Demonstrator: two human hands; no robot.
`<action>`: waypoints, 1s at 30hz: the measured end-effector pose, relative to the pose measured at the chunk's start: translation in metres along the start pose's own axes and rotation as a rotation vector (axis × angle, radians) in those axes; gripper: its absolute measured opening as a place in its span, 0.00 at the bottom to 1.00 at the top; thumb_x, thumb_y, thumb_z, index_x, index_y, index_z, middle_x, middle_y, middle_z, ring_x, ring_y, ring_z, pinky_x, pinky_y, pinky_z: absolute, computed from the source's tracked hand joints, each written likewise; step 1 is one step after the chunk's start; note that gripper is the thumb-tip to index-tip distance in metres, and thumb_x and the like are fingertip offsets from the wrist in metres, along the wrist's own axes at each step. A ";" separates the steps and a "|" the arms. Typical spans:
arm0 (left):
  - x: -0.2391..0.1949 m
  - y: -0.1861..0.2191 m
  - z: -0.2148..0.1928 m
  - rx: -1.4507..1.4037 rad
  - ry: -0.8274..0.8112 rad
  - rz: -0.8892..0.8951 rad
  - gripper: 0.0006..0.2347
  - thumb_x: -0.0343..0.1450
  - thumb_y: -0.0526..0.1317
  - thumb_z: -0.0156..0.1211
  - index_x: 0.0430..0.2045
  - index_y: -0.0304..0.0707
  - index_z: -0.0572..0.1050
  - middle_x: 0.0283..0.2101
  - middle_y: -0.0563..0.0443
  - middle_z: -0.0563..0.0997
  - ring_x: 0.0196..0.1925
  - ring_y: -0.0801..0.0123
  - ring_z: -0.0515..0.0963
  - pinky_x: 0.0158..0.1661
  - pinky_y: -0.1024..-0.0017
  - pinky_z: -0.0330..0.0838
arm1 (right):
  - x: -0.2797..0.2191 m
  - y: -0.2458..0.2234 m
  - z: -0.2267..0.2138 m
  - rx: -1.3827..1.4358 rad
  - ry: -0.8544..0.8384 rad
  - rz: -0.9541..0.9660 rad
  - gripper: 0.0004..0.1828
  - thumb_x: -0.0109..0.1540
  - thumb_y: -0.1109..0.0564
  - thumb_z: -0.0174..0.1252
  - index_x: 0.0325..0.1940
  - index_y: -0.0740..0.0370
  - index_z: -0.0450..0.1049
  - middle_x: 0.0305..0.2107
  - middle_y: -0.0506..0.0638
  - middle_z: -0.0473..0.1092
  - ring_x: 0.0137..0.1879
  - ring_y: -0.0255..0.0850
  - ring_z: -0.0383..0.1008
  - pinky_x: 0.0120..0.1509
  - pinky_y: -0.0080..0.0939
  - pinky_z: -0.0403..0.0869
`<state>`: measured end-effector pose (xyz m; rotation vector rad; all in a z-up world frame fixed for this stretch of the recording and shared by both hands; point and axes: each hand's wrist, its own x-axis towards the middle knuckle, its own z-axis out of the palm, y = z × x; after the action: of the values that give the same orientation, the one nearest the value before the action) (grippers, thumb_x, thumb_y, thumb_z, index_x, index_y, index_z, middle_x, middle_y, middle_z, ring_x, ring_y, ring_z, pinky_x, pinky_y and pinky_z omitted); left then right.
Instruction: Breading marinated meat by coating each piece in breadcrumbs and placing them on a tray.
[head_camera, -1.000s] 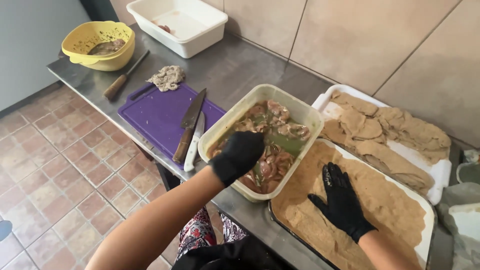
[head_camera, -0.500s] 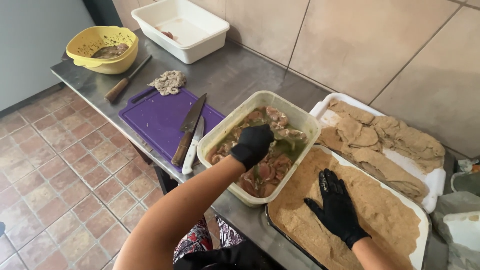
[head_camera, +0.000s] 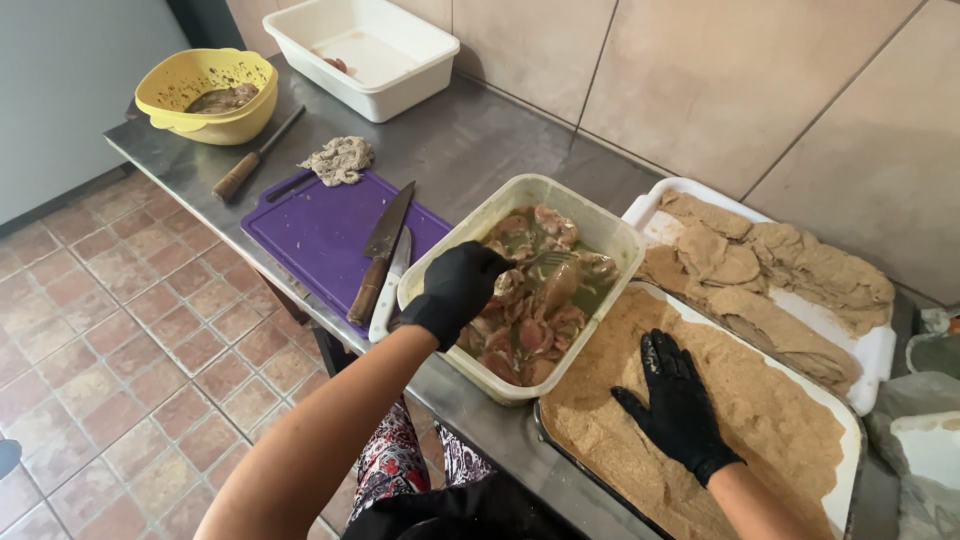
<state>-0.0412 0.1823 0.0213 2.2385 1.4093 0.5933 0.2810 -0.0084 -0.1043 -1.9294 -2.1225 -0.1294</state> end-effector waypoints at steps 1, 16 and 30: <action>-0.003 0.002 -0.001 -0.077 -0.021 -0.072 0.14 0.73 0.54 0.54 0.32 0.52 0.85 0.40 0.52 0.83 0.41 0.49 0.81 0.37 0.55 0.70 | 0.000 0.000 0.000 0.007 -0.012 0.007 0.50 0.63 0.31 0.50 0.78 0.65 0.48 0.75 0.62 0.49 0.81 0.55 0.44 0.82 0.57 0.45; 0.000 0.005 -0.010 -0.370 0.253 -0.048 0.11 0.71 0.50 0.59 0.36 0.50 0.87 0.36 0.52 0.87 0.40 0.63 0.85 0.41 0.67 0.73 | 0.000 0.002 0.004 -0.001 0.025 -0.014 0.50 0.63 0.32 0.52 0.78 0.65 0.49 0.74 0.64 0.50 0.80 0.57 0.46 0.81 0.58 0.47; 0.008 0.026 0.031 0.102 -0.067 0.231 0.15 0.76 0.53 0.53 0.30 0.46 0.83 0.32 0.49 0.84 0.31 0.49 0.85 0.30 0.56 0.77 | 0.000 0.001 0.002 0.022 -0.007 0.012 0.50 0.63 0.33 0.54 0.78 0.65 0.48 0.75 0.62 0.49 0.81 0.55 0.44 0.81 0.57 0.46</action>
<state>-0.0015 0.1755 0.0120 2.4994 1.1811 0.5243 0.2819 -0.0082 -0.1064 -1.9329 -2.1072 -0.0960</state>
